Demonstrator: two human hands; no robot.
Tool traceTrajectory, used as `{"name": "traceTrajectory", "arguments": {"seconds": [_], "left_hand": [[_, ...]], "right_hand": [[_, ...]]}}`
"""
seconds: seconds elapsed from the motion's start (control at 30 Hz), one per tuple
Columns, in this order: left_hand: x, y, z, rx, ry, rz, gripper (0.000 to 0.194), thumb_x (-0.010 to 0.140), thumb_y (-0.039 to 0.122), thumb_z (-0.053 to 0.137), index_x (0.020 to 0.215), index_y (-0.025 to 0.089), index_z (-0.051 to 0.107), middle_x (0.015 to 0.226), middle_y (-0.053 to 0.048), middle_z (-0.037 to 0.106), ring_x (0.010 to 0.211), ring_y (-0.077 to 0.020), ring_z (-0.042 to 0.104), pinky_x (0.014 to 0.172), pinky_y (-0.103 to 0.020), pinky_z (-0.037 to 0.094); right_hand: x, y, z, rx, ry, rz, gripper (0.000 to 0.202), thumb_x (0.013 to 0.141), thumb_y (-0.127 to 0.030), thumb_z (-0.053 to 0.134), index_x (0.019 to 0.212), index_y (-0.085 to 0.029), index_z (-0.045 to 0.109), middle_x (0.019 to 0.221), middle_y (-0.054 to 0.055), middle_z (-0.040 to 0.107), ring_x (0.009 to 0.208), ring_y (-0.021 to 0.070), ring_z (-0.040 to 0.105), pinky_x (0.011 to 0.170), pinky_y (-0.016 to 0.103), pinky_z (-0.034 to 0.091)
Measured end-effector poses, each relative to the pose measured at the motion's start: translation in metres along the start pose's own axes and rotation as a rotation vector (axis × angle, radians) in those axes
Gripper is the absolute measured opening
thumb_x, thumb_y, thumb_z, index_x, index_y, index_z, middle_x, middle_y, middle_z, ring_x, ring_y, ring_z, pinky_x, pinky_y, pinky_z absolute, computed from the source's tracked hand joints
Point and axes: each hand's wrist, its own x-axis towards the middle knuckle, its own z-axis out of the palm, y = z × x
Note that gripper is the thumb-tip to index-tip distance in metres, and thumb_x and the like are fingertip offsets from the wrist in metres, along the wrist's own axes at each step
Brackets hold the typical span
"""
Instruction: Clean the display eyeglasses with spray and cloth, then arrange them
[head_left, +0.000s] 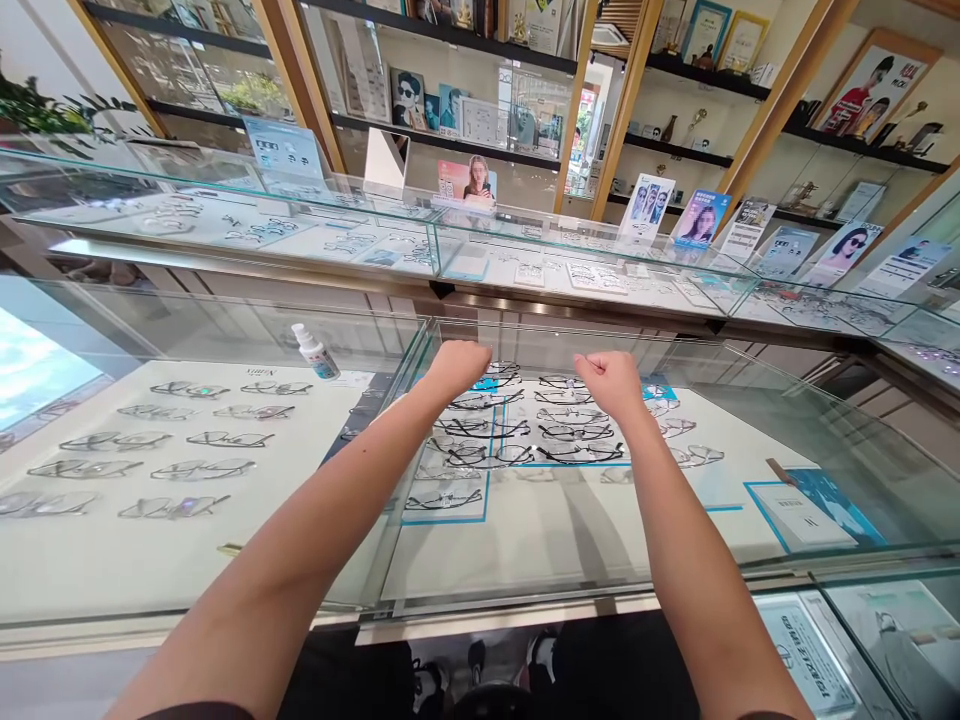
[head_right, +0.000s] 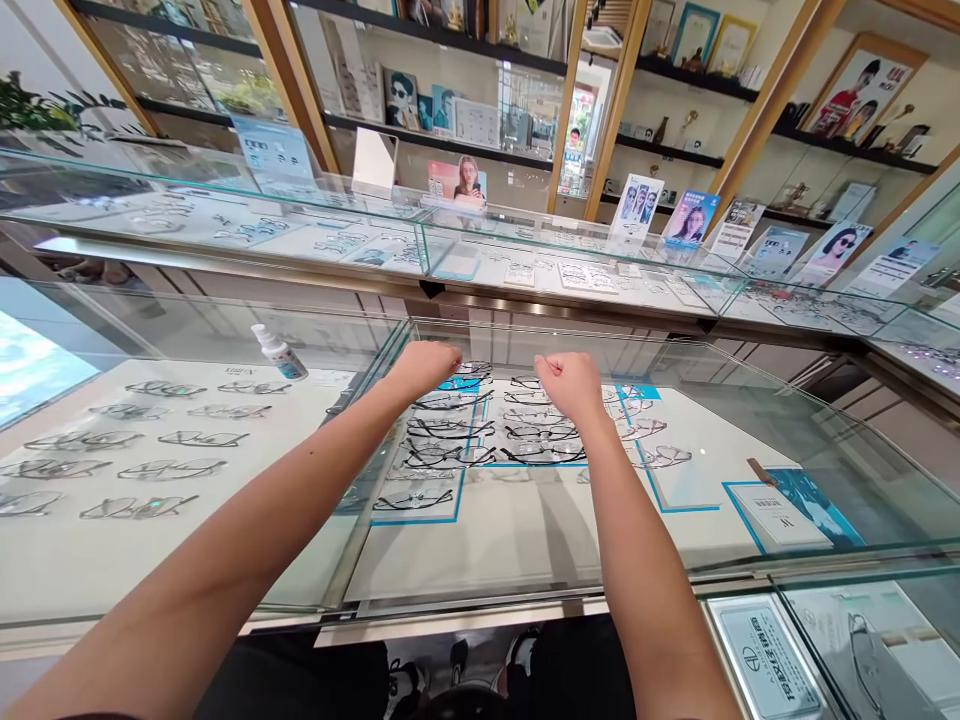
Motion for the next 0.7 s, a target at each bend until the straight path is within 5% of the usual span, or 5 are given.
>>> {"name": "traceTrajectory", "arguments": {"seconds": [0.17, 0.27, 0.43, 0.57, 0.7], "left_hand": [[-0.006, 0.006, -0.016, -0.025, 0.04, -0.015, 0.031, 0.095, 0.026, 0.053, 0.103, 0.013, 0.079, 0.106, -0.024, 0.08, 0.101, -0.0347, 0.076, 0.088, -0.039, 0.051], [-0.028, 0.025, -0.058, -0.041, 0.172, 0.0, 0.035, 0.1, 0.035, 0.049, 0.111, 0.016, 0.076, 0.112, -0.019, 0.079, 0.106, -0.0335, 0.073, 0.09, -0.039, 0.049], [-0.117, 0.086, -0.138, -0.332, 0.504, 0.12, 0.037, 0.1, 0.049, 0.054, 0.08, 0.022, 0.068, 0.06, -0.003, 0.056, 0.063, -0.0206, 0.052, 0.073, -0.035, 0.037], [-0.207, 0.126, -0.143, -0.664, 0.184, 0.327, 0.044, 0.1, 0.049, 0.058, 0.063, 0.025, 0.056, 0.048, 0.002, 0.037, 0.051, -0.0163, 0.036, 0.061, -0.034, 0.025], [-0.273, 0.143, -0.089, -1.012, -0.337, 0.346, 0.043, 0.103, 0.055, 0.06, 0.074, 0.024, 0.062, 0.055, 0.005, 0.04, 0.051, -0.0123, 0.035, 0.057, -0.032, 0.023]], "right_hand": [[0.0, -0.001, -0.004, 0.036, -0.004, -0.008, 0.055, 0.095, -0.044, 0.056, 0.059, -0.025, 0.02, 0.062, -0.005, 0.016, 0.062, 0.0134, 0.017, 0.06, 0.034, 0.017], [0.001, 0.001, -0.007, 0.082, 0.001, -0.01, 0.056, 0.096, -0.045, 0.057, 0.06, -0.025, 0.019, 0.062, -0.005, 0.016, 0.061, 0.0126, 0.016, 0.059, 0.034, 0.016], [0.002, 0.003, -0.01, 0.165, 0.032, -0.021, 0.056, 0.095, -0.045, 0.058, 0.061, -0.026, 0.019, 0.062, -0.005, 0.016, 0.062, 0.0121, 0.016, 0.06, 0.034, 0.016], [0.001, 0.003, -0.011, 0.18, 0.045, -0.033, 0.055, 0.095, -0.044, 0.058, 0.061, -0.026, 0.018, 0.062, -0.005, 0.016, 0.061, 0.012, 0.016, 0.06, 0.034, 0.015], [0.0, -0.004, -0.02, 0.185, 0.085, -0.048, 0.056, 0.095, -0.046, 0.058, 0.061, -0.026, 0.019, 0.061, -0.005, 0.017, 0.061, 0.0121, 0.017, 0.059, 0.034, 0.015]]}}
